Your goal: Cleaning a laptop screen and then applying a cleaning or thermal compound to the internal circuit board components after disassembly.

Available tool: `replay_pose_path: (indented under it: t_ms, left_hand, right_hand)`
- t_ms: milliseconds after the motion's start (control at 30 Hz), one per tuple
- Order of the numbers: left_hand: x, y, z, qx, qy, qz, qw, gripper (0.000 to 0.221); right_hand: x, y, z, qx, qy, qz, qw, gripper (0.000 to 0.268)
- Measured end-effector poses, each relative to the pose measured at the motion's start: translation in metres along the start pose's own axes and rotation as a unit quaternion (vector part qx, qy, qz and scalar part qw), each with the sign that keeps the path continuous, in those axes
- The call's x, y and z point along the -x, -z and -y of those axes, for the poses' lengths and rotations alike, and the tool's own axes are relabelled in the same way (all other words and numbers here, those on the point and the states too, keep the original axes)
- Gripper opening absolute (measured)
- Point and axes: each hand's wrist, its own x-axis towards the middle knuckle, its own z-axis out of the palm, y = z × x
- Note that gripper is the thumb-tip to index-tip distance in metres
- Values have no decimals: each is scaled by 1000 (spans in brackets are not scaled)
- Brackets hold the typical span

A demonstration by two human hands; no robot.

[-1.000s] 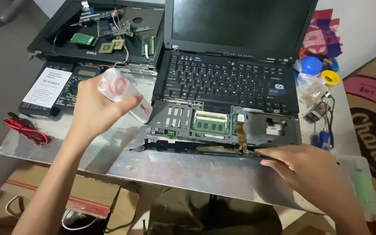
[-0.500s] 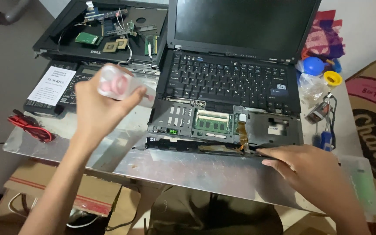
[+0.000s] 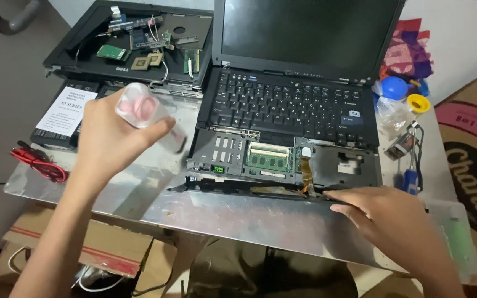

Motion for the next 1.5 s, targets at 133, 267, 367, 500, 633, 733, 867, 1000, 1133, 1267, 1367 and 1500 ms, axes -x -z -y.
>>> replay_pose_path:
  t_ms: [133, 267, 367, 500, 633, 733, 867, 1000, 1133, 1267, 1367, 1500]
  left_hand:
    - [-9, -25, -2, 97, -111, -15, 989, 27]
    - [-23, -42, 8, 97, -94, -27, 990, 29]
    - [-32, -39, 20, 99, -42, -28, 994, 34]
    - [-42, -34, 42, -57, -37, -70, 995, 32]
    - [-33, -36, 28, 61, -57, -111, 990, 30]
    - [-23, -43, 9, 113, -101, -113, 982, 32]
    - [-18, -46, 5, 139, -130, -48, 981, 32]
    - [-20, -42, 28, 106, -146, -28, 983, 33]
    - [-30, -37, 54, 70, -80, 12, 994, 30]
    - [-26, -33, 48, -93, -167, -128, 973, 29]
    - [-16, -32, -6, 121, -208, -141, 960, 33]
    - [-17, -46, -74, 287, -180, -30, 940, 28]
  right_hand:
    - [0, 2, 2, 4, 3, 3, 1000, 39]
    - [0, 6, 5, -8, -19, 24, 1000, 42]
    - [-2, 0, -1, -8, -9, 25, 1000, 43]
    - [-3, -12, -10, -29, 34, -32, 998, 40]
    - [-5, -11, -9, -36, 30, -18, 999, 41]
    - [-4, -12, -10, -41, 34, -31, 998, 38]
    - [-2, -19, -14, -60, 69, -72, 993, 36]
    - [-5, -30, -20, -53, 124, -137, 981, 33]
    - [-5, -29, -21, -64, 133, -134, 980, 33]
    - [-4, -28, -19, -69, 136, -144, 978, 32]
    - [-1, -24, -16, -77, 121, -129, 981, 34]
    - [0, -23, -16, -88, 124, -119, 981, 35]
